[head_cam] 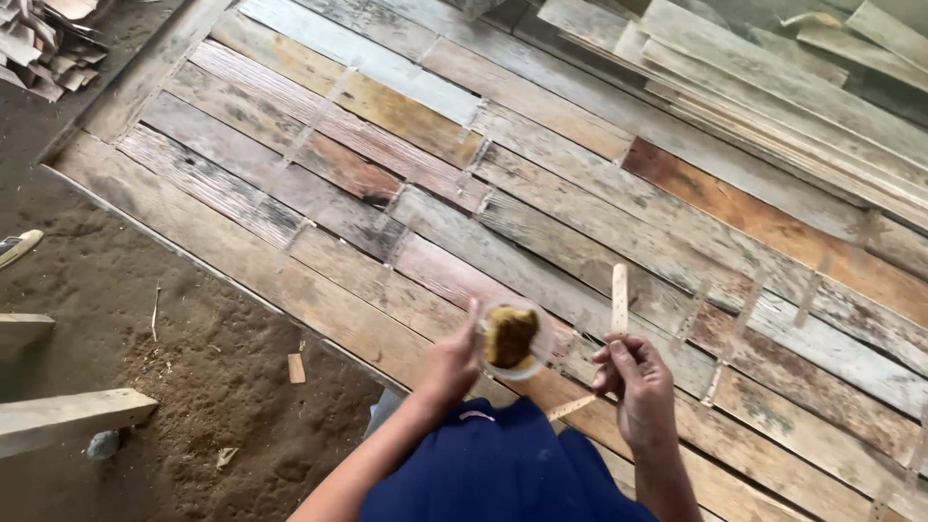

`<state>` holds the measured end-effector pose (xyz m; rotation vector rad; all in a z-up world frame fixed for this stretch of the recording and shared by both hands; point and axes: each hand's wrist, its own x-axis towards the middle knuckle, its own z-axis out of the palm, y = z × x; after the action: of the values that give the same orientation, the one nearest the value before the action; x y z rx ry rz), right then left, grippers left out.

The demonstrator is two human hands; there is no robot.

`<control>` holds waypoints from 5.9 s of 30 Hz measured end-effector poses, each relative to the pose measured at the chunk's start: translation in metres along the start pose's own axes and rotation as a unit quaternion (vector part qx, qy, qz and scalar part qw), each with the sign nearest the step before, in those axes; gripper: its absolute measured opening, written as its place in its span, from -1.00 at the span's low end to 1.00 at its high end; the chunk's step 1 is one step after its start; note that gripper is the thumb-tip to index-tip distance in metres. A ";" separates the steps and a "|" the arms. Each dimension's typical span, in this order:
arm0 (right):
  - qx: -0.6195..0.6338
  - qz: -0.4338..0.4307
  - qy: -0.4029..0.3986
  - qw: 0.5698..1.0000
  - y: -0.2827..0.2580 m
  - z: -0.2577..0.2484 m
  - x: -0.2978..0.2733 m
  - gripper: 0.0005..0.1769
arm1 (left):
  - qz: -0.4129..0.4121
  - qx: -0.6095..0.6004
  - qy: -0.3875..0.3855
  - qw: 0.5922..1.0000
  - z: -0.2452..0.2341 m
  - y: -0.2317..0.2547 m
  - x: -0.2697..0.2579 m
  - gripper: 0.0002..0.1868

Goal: The person applies a brown paste from a plastic container onto thin wooden strips using their fingers. They then press the strips onto a wooden workbench surface, smoothing them down to adhere them in place.

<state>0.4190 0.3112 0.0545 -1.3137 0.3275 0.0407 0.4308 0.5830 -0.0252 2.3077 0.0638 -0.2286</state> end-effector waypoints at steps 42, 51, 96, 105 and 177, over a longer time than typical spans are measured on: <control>-0.106 -0.048 0.307 0.944 -0.011 0.096 -0.134 -0.92 | 0.084 -0.255 -0.431 0.862 -0.036 0.055 -0.002 -0.46; -0.020 0.050 0.039 0.998 0.025 0.091 -0.102 -0.84 | -0.096 -0.522 -0.231 0.816 -0.034 0.089 0.010 -0.61; 0.068 0.180 0.202 0.960 0.089 0.030 0.093 -0.78 | 0.190 0.107 -0.044 0.975 0.140 0.107 0.335 -0.84; 0.075 0.183 0.207 0.958 0.099 0.034 0.105 -0.79 | 0.334 0.111 0.091 0.931 0.172 0.082 0.344 -0.79; -0.241 0.333 0.029 0.911 0.065 0.001 0.115 -0.81 | 0.359 0.289 -0.320 0.828 0.095 0.081 0.227 0.12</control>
<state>0.5147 0.3115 -0.0364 -1.6360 0.8470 0.6994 0.6498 0.4525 -0.0719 2.5024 -1.3542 -0.6800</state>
